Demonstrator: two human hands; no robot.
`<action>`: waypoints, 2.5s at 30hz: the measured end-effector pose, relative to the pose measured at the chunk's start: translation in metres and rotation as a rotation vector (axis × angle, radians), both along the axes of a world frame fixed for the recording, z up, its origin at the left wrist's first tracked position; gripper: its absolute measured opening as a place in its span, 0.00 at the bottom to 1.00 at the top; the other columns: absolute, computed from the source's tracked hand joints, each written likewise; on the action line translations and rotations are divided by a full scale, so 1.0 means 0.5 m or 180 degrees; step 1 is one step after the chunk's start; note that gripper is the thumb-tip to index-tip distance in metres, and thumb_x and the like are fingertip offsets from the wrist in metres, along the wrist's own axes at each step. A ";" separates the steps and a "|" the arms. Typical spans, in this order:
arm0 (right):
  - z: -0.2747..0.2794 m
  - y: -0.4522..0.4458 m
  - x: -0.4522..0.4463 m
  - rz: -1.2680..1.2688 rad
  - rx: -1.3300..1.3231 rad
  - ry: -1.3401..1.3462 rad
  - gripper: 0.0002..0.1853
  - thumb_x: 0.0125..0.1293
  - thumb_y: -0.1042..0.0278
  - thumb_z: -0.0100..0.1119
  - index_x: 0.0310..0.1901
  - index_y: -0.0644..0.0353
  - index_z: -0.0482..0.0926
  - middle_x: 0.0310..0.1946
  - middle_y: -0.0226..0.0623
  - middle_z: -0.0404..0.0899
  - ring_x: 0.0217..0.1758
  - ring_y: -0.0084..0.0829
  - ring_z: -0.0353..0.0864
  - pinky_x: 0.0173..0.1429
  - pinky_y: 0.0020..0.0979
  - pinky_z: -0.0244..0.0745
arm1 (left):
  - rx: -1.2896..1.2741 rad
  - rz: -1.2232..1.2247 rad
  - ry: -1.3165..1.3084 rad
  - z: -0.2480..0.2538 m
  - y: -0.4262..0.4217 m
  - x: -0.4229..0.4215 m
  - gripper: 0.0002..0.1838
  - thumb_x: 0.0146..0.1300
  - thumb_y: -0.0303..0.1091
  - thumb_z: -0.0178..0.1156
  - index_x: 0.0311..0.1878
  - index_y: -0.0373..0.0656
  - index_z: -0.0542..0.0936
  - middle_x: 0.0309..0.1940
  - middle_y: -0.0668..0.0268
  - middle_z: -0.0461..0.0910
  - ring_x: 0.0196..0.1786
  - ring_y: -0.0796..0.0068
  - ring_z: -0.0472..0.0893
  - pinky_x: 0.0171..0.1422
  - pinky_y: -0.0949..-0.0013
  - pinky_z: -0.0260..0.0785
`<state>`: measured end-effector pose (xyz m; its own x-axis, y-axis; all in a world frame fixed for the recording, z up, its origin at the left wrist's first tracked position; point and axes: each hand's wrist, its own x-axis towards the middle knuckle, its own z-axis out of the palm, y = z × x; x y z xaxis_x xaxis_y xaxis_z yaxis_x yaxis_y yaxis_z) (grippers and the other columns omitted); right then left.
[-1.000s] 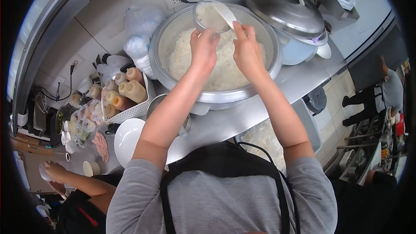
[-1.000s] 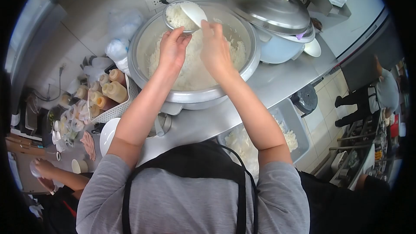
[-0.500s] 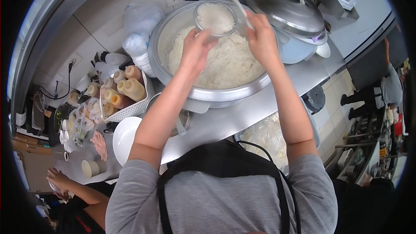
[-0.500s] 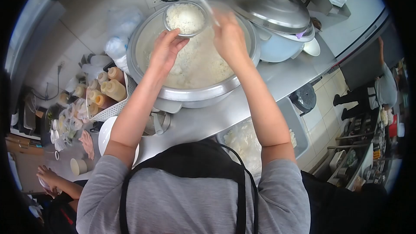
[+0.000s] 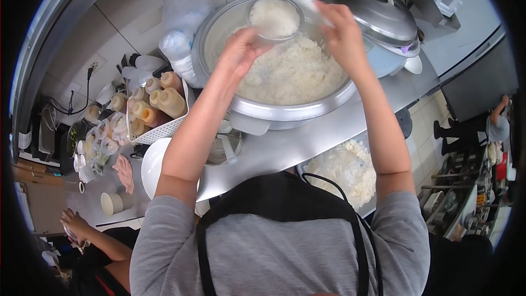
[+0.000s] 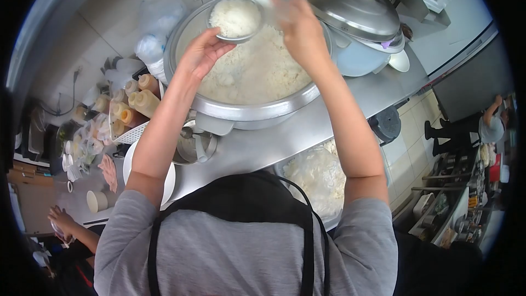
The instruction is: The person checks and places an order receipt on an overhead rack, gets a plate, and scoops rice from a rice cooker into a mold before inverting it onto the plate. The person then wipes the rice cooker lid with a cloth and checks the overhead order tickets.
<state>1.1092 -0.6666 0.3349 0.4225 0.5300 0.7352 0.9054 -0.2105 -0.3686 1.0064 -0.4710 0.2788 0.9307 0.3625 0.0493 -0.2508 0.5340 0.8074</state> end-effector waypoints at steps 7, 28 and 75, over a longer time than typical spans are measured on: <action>-0.105 0.053 -0.080 -0.0216 0.0095 0.0824 0.23 0.55 0.82 0.50 0.55 0.62 0.67 0.44 0.43 0.69 0.41 0.36 0.73 0.43 0.30 0.69 | -0.0594 0.1103 -0.0450 -0.012 -0.046 0.029 0.11 0.56 0.29 0.57 0.40 0.35 0.70 0.38 0.60 0.74 0.45 0.67 0.75 0.58 0.61 0.64; -0.071 0.009 0.004 0.0919 0.0550 0.1629 0.24 0.63 0.75 0.48 0.61 0.51 0.62 0.38 0.34 0.75 0.32 0.17 0.72 0.33 0.19 0.68 | -0.0591 0.1898 -0.0106 -0.007 0.058 -0.358 0.22 0.59 0.31 0.53 0.53 0.29 0.63 0.52 0.49 0.67 0.55 0.54 0.69 0.61 0.55 0.64; -0.454 0.311 -0.768 0.1956 -0.3144 0.0361 0.26 0.53 0.76 0.43 0.58 0.55 0.62 0.37 0.44 0.76 0.37 0.42 0.79 0.40 0.40 0.73 | 0.2170 -0.0358 0.4496 -0.365 0.283 -0.806 0.25 0.38 0.43 0.72 0.30 0.30 0.75 0.24 0.58 0.77 0.21 0.69 0.78 0.26 0.71 0.76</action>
<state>0.7251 -0.5112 0.1078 -0.0672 0.9884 -0.1365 0.9270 0.0112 -0.3750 0.6034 -0.3293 0.0964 0.3838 0.5644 -0.7309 0.8999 -0.0510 0.4331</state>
